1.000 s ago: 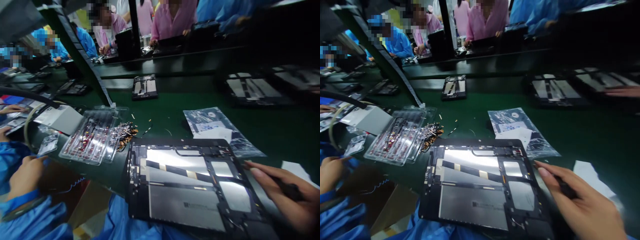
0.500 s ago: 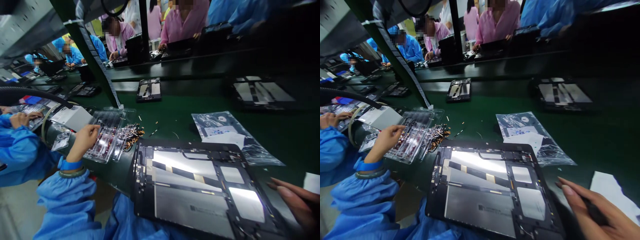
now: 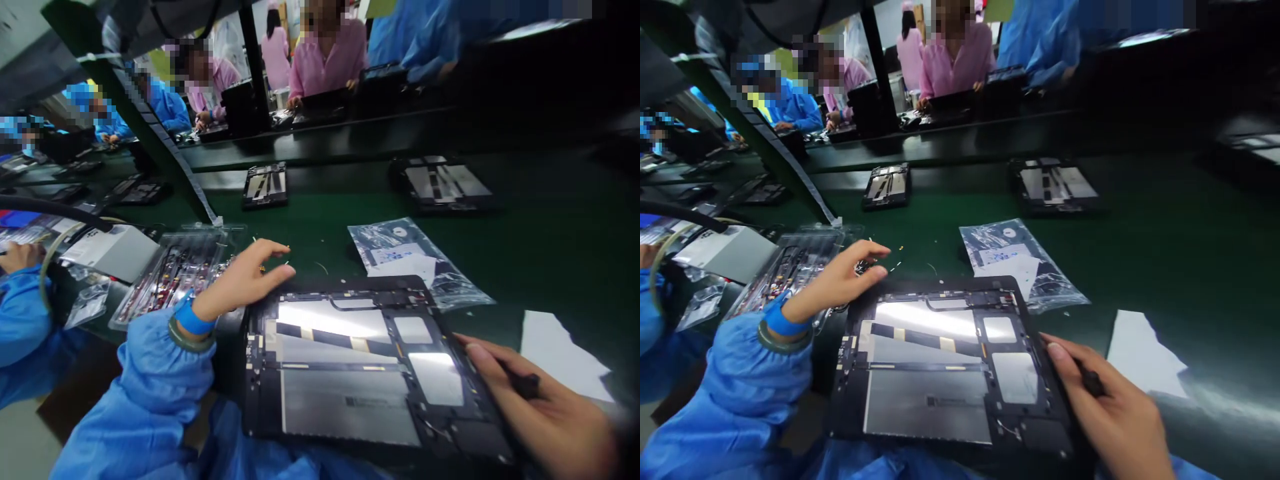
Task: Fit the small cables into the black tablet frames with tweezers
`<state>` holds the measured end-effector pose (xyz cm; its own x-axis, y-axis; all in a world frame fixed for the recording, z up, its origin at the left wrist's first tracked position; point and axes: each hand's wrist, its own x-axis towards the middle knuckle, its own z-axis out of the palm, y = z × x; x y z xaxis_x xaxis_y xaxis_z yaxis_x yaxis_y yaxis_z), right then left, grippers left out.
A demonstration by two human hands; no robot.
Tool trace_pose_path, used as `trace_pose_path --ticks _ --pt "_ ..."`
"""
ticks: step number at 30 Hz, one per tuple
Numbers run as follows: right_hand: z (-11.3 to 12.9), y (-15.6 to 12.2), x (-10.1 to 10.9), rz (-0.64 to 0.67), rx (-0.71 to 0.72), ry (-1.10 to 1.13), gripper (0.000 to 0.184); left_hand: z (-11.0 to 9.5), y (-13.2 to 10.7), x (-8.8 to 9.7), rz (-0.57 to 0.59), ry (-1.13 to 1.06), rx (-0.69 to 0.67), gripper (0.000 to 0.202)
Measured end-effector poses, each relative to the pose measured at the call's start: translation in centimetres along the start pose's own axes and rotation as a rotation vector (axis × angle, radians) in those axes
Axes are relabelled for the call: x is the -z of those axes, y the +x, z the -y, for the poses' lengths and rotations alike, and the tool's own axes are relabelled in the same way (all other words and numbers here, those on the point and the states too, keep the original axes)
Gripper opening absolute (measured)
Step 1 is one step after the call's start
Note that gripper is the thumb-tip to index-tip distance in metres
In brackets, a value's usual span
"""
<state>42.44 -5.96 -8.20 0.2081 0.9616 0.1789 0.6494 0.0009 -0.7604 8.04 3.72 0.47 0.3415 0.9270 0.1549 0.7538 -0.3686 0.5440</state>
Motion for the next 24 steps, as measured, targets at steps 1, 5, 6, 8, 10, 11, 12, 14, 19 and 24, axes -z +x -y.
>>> trace_pose_path --ticks 1,5,6,8,10,11,12,14,19,24 --pt "1.1 0.2 0.0 -0.002 -0.04 0.035 0.027 -1.2 0.5 -0.8 0.07 0.0 -0.017 0.047" --pt "2.9 0.4 0.0 0.025 -0.095 0.13 0.032 -4.2 1.6 -2.5 0.3 0.156 -0.075 0.047" --pt "2.8 0.4 0.0 0.038 -0.093 0.135 0.032 -4.5 1.8 -2.5 0.336 0.196 -0.094 0.045" --pt "2.3 0.2 -0.1 0.039 -0.084 0.143 0.031 -4.7 2.0 -2.5 0.369 0.261 -0.114 0.039" --pt "1.7 0.1 -0.3 0.024 -0.074 0.157 0.03 -4.5 2.1 -2.4 0.355 0.289 -0.103 0.032" --pt "1.5 0.0 -0.4 0.01 -0.065 0.164 0.03 -4.4 2.2 -2.4 0.336 0.288 -0.093 0.029" --pt "1.4 0.0 -0.4 0.003 -0.057 0.167 0.029 -4.2 2.4 -2.4 0.317 0.277 -0.086 0.027" --pt "1.3 0.0 -0.6 -0.006 -0.039 0.162 0.028 -3.5 2.7 -2.1 0.265 0.249 -0.071 0.027" --pt "1.6 0.1 -0.3 0.006 -0.035 0.149 0.029 -1.8 2.9 0.2 0.01 -0.038 0.245 0.034" --pt "2.1 0.6 0.6 0.153 -0.119 0.133 0.036 -0.8 1.9 1.8 0.103 -0.703 0.558 0.032"
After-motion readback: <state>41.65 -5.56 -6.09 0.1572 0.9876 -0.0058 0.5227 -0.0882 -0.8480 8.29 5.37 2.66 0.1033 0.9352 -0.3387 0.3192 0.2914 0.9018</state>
